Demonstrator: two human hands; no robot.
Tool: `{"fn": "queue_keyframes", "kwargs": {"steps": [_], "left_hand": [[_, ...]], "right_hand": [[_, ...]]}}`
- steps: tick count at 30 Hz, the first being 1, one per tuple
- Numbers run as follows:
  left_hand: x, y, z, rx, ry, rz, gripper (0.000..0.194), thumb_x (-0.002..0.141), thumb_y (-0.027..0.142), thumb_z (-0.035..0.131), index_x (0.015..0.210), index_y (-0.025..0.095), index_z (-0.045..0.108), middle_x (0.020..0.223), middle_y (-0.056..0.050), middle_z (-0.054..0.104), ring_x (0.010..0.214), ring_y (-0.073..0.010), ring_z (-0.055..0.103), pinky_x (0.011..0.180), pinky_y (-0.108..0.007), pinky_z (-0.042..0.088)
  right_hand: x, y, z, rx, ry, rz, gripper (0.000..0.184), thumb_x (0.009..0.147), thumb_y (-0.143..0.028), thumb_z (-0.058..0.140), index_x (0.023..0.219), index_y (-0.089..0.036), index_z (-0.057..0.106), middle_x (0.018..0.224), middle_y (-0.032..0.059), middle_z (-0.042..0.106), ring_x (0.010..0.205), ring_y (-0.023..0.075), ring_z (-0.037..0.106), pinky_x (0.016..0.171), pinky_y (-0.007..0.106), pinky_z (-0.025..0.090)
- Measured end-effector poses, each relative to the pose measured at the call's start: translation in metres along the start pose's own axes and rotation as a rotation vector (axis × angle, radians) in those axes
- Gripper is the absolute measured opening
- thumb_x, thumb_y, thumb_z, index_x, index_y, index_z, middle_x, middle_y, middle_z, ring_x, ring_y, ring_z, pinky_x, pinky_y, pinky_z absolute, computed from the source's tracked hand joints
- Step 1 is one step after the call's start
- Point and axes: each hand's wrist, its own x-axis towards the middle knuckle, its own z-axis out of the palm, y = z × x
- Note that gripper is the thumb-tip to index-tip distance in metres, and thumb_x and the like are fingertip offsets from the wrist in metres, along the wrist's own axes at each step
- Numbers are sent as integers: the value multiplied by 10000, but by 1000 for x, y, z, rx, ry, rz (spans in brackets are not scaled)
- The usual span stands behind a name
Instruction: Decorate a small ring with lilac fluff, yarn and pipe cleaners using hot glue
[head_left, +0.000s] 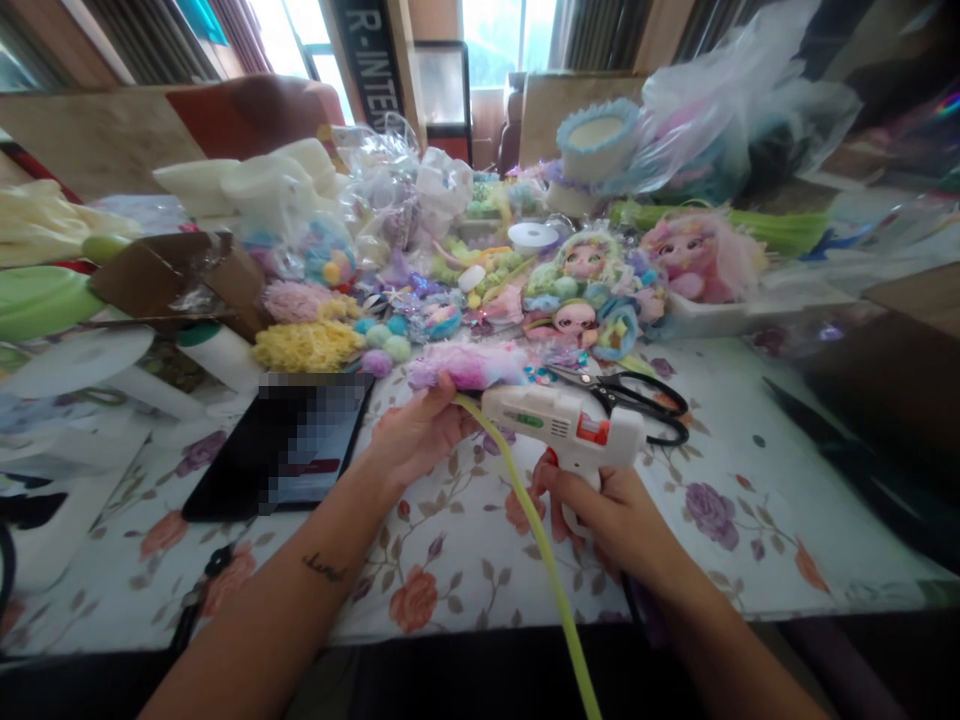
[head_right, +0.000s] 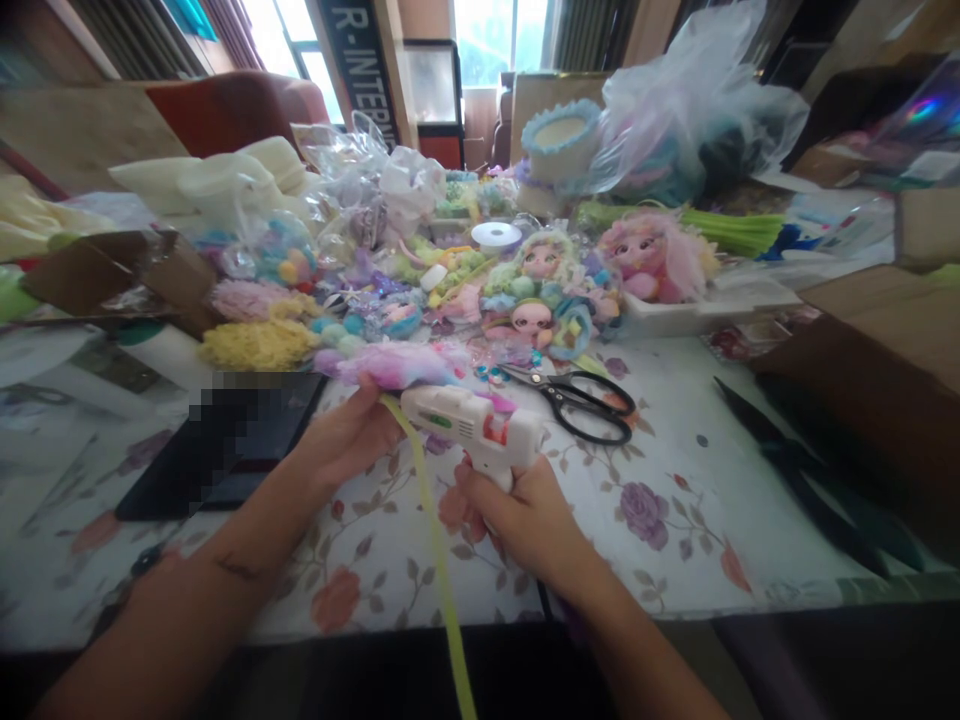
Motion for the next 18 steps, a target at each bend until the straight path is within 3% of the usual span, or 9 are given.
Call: {"fn": "queue_keyframes", "kwargs": {"steps": [4,10,18], "left_hand": [[0,0,0,30,0,11,455,666,495,842,902,118,742,957,-101,770,907,-228,723,848,-318,582],[-1,1,1,34,-42,31,393,793,482,747,928,113,749,933,-92,780,864,-222,734,840,-314,583],[1,-1,-3,-32,6,47,385,747,474,788,866,110,747,895,-120,777,867,-235,739,851,-337,593]], "right_hand": [[0,5,-2,-48,21,-25,331,910,-340,550,627,-186,623,454,-20,575,423,99,513,440,199,410],[-1,4,-3,-50,23,12,328,883,-359,569,598,-200,598,422,-23,554,363,102,457,385,215,388],[-3,5,-7,-87,70,8,318,862,-355,567,582,-206,565,455,-13,565,403,119,521,375,210,403]]}}
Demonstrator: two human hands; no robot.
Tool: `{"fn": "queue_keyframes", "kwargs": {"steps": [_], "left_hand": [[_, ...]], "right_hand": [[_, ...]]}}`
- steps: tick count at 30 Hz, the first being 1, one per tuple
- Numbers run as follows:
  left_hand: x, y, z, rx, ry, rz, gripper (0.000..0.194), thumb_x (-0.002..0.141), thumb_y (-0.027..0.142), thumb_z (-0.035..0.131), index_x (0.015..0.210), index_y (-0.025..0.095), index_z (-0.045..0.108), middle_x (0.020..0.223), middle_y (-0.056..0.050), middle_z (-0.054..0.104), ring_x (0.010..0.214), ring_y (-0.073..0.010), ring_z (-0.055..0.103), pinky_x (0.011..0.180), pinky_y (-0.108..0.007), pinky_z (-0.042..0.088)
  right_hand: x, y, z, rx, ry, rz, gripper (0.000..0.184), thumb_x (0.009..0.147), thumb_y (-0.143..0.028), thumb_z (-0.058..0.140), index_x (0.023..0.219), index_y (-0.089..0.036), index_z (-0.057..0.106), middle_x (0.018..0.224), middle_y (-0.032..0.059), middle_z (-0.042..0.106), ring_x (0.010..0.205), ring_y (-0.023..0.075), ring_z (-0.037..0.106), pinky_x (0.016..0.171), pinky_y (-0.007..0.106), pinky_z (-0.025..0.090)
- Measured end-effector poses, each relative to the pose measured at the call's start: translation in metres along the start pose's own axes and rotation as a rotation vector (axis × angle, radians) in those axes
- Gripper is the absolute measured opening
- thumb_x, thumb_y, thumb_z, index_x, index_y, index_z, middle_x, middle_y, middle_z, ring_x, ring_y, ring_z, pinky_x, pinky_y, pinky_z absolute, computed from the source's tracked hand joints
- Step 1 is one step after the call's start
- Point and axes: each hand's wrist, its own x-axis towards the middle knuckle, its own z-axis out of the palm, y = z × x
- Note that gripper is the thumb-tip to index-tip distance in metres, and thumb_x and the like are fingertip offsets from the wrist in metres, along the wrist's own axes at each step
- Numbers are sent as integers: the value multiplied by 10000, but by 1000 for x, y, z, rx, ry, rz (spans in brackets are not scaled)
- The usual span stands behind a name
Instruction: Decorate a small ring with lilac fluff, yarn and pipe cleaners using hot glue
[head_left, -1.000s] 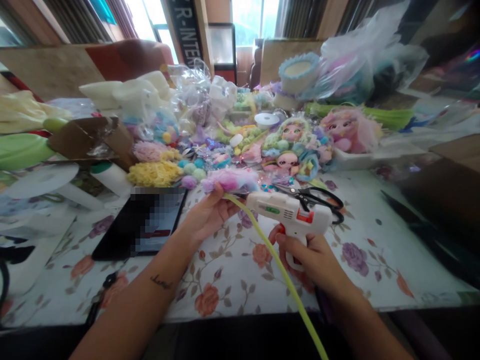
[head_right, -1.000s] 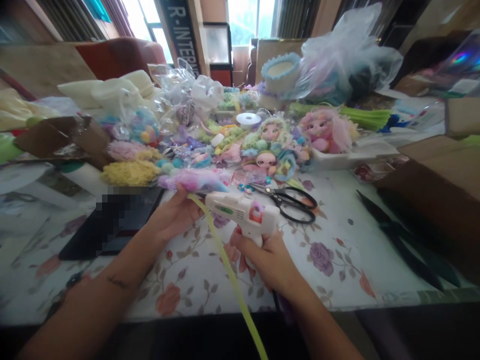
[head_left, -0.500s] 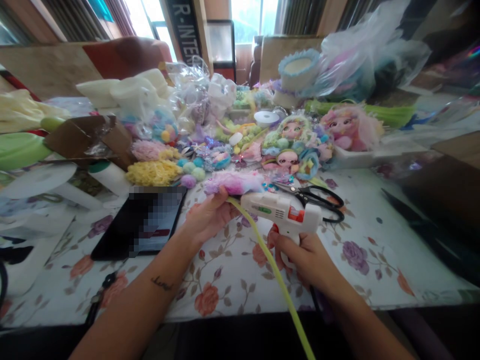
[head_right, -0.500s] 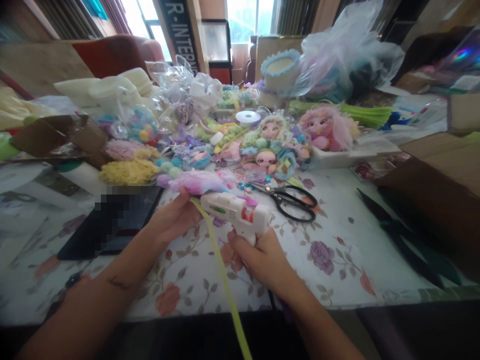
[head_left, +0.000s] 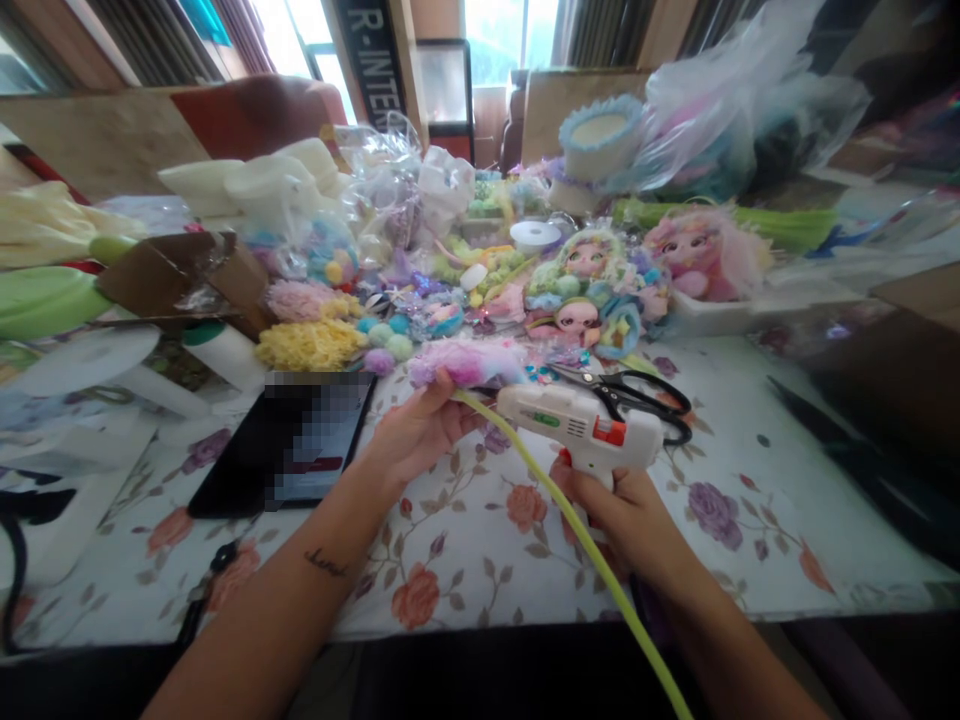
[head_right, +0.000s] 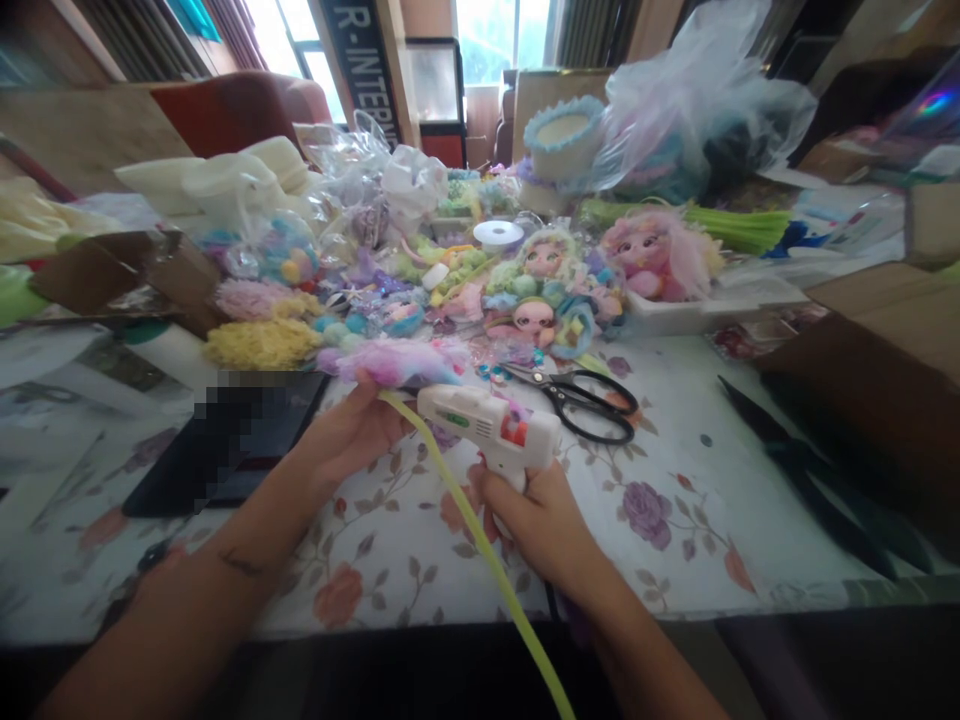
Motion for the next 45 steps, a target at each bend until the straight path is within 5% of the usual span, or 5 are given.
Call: {"fn": "queue_keyframes", "kwargs": {"steps": [6,27,35,40,45], "left_hand": [[0,1,1,5,-10,1,383,717,473,811,864,125,746,900,-114,780,866,-244,741,859,-353,590],[2,2,-7,-81,-57,2,274,645,411,872,725,176,754,869,-54,796,972,-261,745,975,-384,567],[4,2,-5,-74,-41,46,295,665,424,861,748,164,751,894,-74,793,968,-263,743,962,-385,572],[5,7,-3,-82,23,63,350,692,456,839,820,146,739,974,-104,781,982,-274,738,907,-357,585],[6,18,5,-167,198,91,455,894,563,586,938,130,717,983,-127,758,970,-244,729,866,-348,595]], "right_hand": [[-1,0,0,69,-17,108,314,863,-388,575,615,-197,596,425,-31,549,308,84,407,331,211,372],[-4,-14,-3,124,-15,313,319,808,-453,584,629,-190,571,449,-25,550,276,85,397,238,184,277],[-3,-12,-3,138,40,288,337,834,-490,598,982,-196,671,491,-56,560,230,92,388,234,199,236],[4,-9,-7,95,108,168,318,812,-428,658,1012,-187,711,560,-26,627,353,109,509,333,216,389],[5,-8,-18,183,85,110,304,816,-402,657,1007,-175,722,595,-4,659,429,117,530,382,215,398]]}}
